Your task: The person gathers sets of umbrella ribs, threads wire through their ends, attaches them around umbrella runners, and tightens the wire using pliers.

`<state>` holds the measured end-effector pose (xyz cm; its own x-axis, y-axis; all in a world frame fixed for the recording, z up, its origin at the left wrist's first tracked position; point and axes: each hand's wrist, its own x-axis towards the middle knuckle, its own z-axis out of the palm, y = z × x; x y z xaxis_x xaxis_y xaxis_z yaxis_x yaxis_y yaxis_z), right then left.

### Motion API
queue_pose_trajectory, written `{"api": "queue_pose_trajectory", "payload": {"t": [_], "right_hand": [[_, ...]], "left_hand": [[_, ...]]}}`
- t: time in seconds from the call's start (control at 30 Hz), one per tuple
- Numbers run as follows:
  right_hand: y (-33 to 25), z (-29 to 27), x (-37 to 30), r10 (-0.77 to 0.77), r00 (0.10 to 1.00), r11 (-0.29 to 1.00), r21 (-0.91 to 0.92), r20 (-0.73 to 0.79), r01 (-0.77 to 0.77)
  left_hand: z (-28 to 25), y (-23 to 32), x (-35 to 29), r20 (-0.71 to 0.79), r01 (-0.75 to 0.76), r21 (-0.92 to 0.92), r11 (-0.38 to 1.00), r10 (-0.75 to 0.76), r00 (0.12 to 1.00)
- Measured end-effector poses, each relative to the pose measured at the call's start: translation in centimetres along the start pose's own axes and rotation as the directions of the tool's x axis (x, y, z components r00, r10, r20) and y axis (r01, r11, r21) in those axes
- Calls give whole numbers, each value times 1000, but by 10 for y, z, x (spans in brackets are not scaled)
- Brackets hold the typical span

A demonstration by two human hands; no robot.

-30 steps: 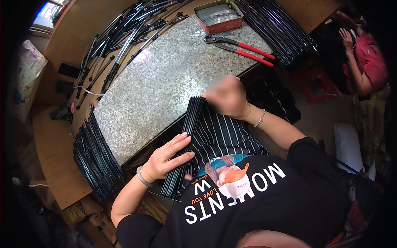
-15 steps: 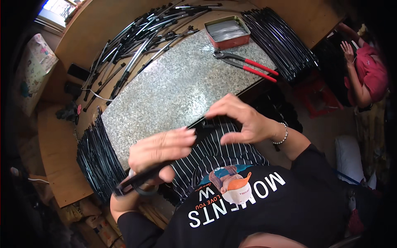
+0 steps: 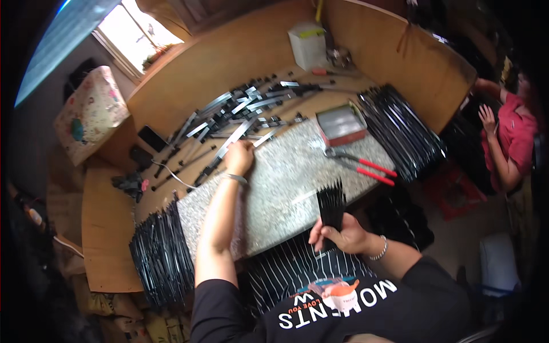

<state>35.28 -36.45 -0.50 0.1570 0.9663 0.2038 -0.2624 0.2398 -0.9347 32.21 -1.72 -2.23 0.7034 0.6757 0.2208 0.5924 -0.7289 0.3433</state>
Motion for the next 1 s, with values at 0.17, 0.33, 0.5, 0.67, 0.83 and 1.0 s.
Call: {"api": "queue_pose_trajectory", "payload": {"t": [0.17,0.33,0.5,0.67,0.83,1.0], "right_hand": [[0,2,-5,-30,996,1000,-7,-84,30],[5,1,-4,-83,994,996,8,-75,83],[1,11,2,-45,999,999,-11,-8,45],[3,21,3,-57,998,998,-33,19,58],[-4,24,-4,-62,998,998,8,-1,62],[-9,19,-10,24,997,993,-113,-74,-32]], "left_hand": [[0,-6,8,-152,-315,141,938,335,930],[-62,38,-24,-363,-292,-144,945,225,904],[-126,64,-61,-513,-527,-713,463,168,842],[-206,88,-76,-616,-585,-774,243,-75,784],[-210,100,-86,-656,-645,-729,229,36,754],[-186,103,-83,-594,-580,-763,284,44,803]]}}
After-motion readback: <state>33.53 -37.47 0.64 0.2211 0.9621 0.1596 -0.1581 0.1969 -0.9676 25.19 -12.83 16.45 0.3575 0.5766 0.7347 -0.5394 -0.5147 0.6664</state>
